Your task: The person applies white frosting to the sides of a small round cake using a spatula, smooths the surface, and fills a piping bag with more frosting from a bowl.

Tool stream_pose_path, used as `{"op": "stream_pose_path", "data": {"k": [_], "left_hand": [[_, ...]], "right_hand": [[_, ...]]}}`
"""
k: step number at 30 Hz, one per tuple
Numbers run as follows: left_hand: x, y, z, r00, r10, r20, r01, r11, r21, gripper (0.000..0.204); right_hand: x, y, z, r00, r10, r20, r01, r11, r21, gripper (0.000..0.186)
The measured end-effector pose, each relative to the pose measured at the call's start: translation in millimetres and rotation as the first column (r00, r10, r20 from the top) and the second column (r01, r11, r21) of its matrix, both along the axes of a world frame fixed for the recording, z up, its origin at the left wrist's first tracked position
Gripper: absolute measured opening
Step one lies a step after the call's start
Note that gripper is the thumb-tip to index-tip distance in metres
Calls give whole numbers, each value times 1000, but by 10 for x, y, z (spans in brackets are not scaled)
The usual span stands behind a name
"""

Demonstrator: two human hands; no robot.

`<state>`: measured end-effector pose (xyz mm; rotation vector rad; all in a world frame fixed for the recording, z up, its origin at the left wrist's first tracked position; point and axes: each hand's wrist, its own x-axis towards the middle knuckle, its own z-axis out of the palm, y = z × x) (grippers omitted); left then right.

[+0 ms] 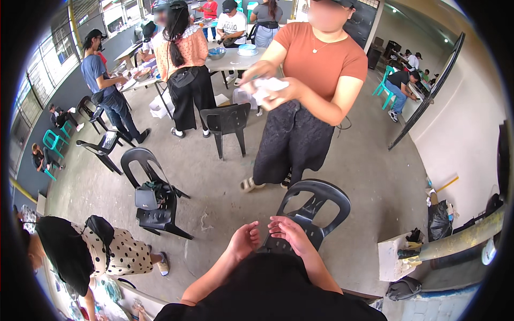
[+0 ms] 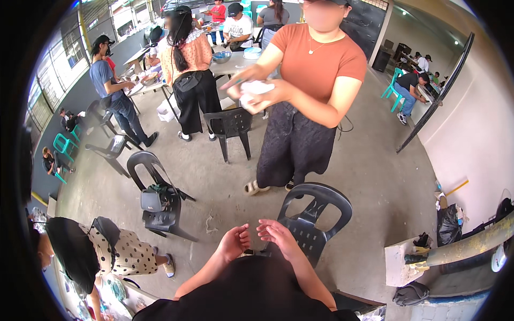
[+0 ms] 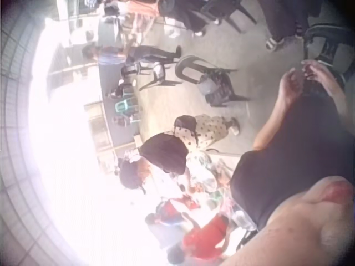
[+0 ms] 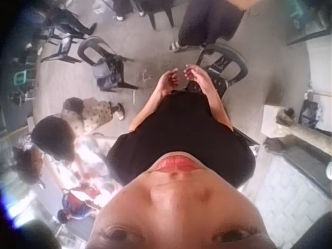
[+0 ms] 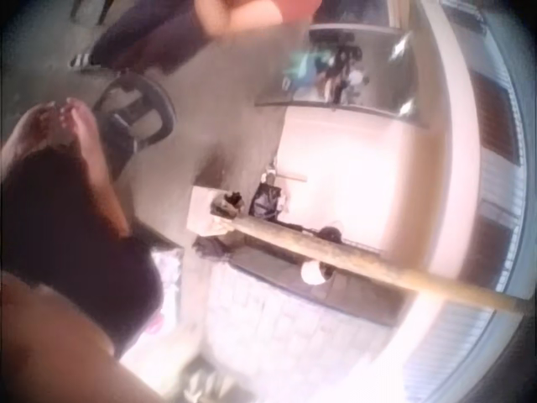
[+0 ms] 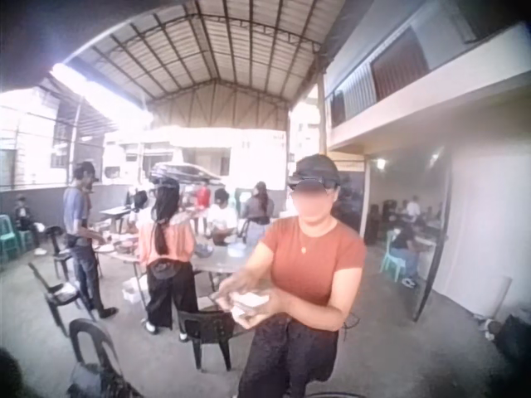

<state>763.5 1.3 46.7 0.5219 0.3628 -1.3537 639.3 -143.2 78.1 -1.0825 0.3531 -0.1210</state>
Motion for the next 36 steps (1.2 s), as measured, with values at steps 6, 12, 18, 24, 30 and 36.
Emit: {"op": "stream_pose_path", "data": {"k": [6, 12, 18, 24, 30, 36], "left_hand": [[-186, -3, 20, 1000, -26, 18, 26, 1000, 5, 12], [-408, -9, 317, 989, 42, 140, -28, 995, -98, 11], [-549, 68, 610, 958, 215, 189, -160, 950, -269, 12], [-859, 383, 585, 867, 483, 120, -405, 825, -393, 12], [-1572, 1049, 668, 630, 730, 263, -530, 653, -541, 23], [-2554, 1545, 611, 204, 956, 211, -820, 284, -497, 22]], "right_hand": [[-145, -13, -4, 999, -26, 27, 24, 998, 55, 35], [-244, -59, 35, 988, 27, 154, -45, 992, 121, 36], [-193, -102, 127, 961, 121, 250, -171, 967, 191, 40], [-51, 60, 159, 875, 385, 292, -452, 867, 210, 43], [65, 637, 166, 471, 762, 444, -877, 458, 146, 52], [-7, 1541, 184, 63, 889, 453, -990, -2, 141, 52]]}}
